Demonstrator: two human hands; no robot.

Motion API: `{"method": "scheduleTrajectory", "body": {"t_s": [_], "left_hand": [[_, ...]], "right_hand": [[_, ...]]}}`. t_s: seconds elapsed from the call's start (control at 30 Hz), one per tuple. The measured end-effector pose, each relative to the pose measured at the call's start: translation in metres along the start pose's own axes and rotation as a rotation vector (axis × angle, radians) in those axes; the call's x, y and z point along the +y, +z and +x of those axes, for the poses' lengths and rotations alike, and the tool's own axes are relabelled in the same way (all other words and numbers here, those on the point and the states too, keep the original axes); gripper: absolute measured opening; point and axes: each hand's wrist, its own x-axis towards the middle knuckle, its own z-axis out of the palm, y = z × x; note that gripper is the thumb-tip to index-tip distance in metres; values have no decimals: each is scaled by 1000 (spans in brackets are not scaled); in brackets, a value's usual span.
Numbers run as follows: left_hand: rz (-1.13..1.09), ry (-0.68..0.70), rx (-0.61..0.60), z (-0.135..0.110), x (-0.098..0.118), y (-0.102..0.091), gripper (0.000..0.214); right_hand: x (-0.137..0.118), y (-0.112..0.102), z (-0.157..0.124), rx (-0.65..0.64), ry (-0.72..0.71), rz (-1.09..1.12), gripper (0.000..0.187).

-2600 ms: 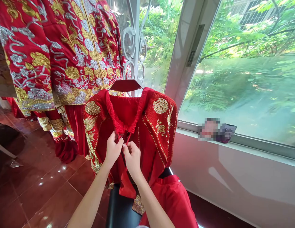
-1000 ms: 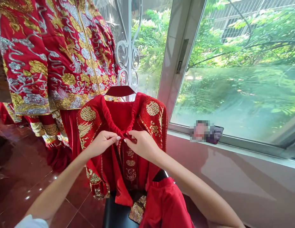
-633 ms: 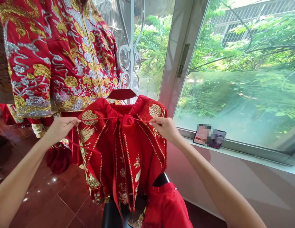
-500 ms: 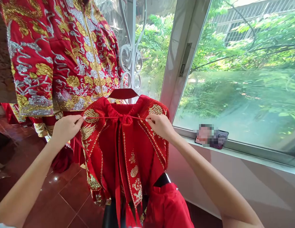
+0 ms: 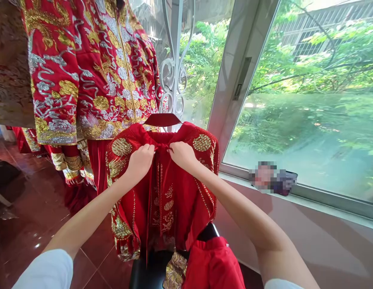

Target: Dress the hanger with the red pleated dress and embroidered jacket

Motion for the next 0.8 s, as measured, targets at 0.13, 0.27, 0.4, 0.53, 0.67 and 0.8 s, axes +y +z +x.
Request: {"method": "scheduleTrajectory", "body": {"t_s": [0.13,0.27,0.4,0.53,0.67,0.8], "left_hand": [[-498,-97,-13,5,-10,-6,20],[-952,-126,34,8,-12,-17,6],[-1023,-117,114,12,-19,-22,12],[-1089,-112,160,18,-37,-18,17],[-1088,2,7,15,-53,-25,14],[-858,29,-209,4,-64,-47,12]], "right_hand": [[2,-4,0,41,108,501,19],[-8,-12,-3,-75,464,1126,16],[0,-22,-10,0,380,1073,29],[29,-28,-9,71,214,822,34],[41,-30,-3,-65,378,962,24],[48,-42,-2,-337,414,926,17]]}}
